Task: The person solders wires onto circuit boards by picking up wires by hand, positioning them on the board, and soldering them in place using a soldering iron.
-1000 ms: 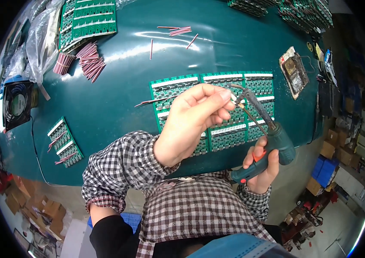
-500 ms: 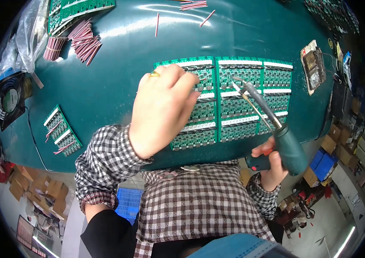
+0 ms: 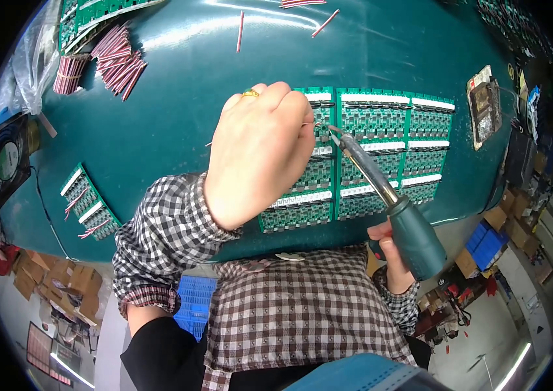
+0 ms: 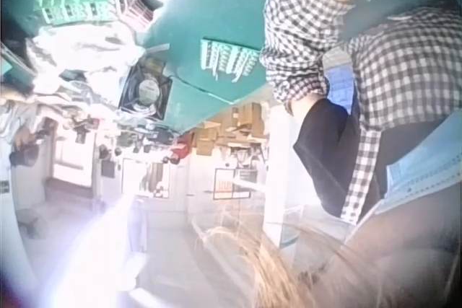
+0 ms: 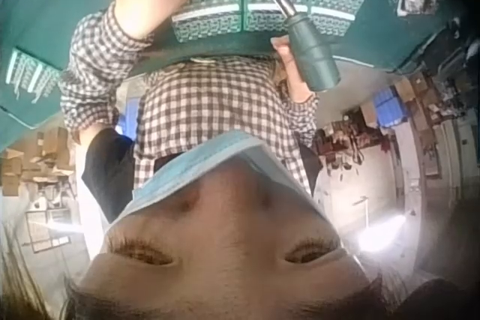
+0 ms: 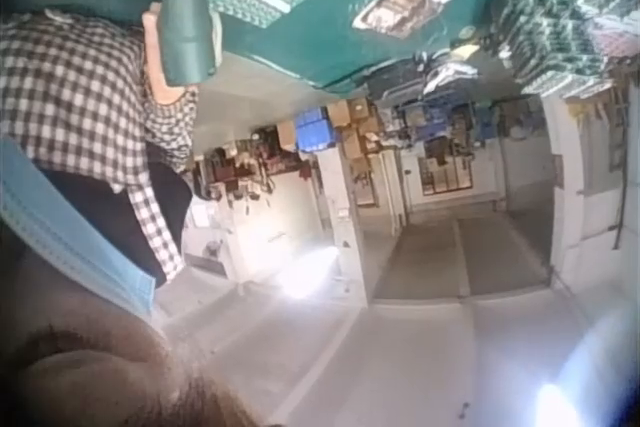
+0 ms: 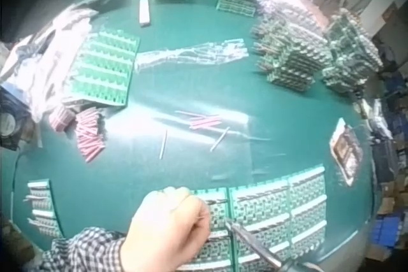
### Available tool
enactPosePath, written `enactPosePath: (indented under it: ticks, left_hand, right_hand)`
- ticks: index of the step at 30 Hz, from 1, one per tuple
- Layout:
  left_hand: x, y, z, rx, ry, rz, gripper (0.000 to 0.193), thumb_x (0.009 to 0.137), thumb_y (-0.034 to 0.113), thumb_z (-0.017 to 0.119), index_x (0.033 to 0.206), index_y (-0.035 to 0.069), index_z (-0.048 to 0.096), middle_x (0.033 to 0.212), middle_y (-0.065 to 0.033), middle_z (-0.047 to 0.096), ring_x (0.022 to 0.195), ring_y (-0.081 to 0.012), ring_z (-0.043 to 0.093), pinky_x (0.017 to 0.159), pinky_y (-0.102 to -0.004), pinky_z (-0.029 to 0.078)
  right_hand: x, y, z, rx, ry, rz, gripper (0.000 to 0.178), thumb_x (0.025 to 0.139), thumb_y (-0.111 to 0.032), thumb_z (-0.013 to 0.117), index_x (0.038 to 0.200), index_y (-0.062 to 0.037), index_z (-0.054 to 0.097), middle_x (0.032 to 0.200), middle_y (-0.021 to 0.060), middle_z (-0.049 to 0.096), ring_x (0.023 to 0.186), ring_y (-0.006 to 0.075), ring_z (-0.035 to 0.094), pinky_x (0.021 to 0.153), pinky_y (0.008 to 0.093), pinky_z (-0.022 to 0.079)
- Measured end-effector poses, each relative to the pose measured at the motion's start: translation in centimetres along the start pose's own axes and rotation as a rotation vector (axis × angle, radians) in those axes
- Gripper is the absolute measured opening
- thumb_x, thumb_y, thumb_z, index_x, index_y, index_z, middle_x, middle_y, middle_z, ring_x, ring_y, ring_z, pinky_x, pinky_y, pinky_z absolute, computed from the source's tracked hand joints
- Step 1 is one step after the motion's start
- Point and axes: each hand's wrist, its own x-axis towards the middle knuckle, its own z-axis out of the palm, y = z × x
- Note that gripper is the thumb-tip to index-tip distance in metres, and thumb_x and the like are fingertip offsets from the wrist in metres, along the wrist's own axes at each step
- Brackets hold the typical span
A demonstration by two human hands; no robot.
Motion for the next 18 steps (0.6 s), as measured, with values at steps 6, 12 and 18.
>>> enactPosePath:
  ticks: [6,12,18]
  left_hand:
    - [0.24,0.36,-0.19,0.048,-0.031,-0.051,0.012,0.067,0.004,0.064,0.074,0.007,0.054,0.068,-0.0045,0.051,0.067,-0.0223,0.052,0.062,-0.0336,0.038]
    - [0.15,0.31,-0.15,0.049,-0.03,-0.043,0.012,0.067,0.004,0.064,0.073,0.008,0.054,0.067,-0.0039,0.05,0.066,-0.0227,0.05,0.061,-0.0339,0.036]
    - [0.12,0.42,-0.04,0.066,-0.026,-0.049,0.012,0.067,0.004,0.063,0.072,0.008,0.053,0.067,-0.0036,0.049,0.067,-0.0225,0.05,0.062,-0.0338,0.035]
  right_hand:
    - [-0.13,0.22,0.02,-0.142,0.006,-0.008,0.036,0.071,-0.005,0.074,0.102,0.0018,0.056,0.087,0.0125,0.064,0.076,0.0198,0.066,0.067,0.0291,0.052]
    - [0.17,-0.24,0.18,-0.239,-0.002,-0.041,0.033,0.071,-0.007,0.074,0.099,0.0006,0.059,0.081,0.0095,0.065,0.074,0.0189,0.063,0.069,0.0299,0.049]
    - [0.06,-0.18,0.33,-0.24,0.005,-0.038,0.032,0.071,-0.008,0.073,0.099,0.0,0.059,0.079,0.0082,0.066,0.074,0.0185,0.062,0.069,0.0302,0.048]
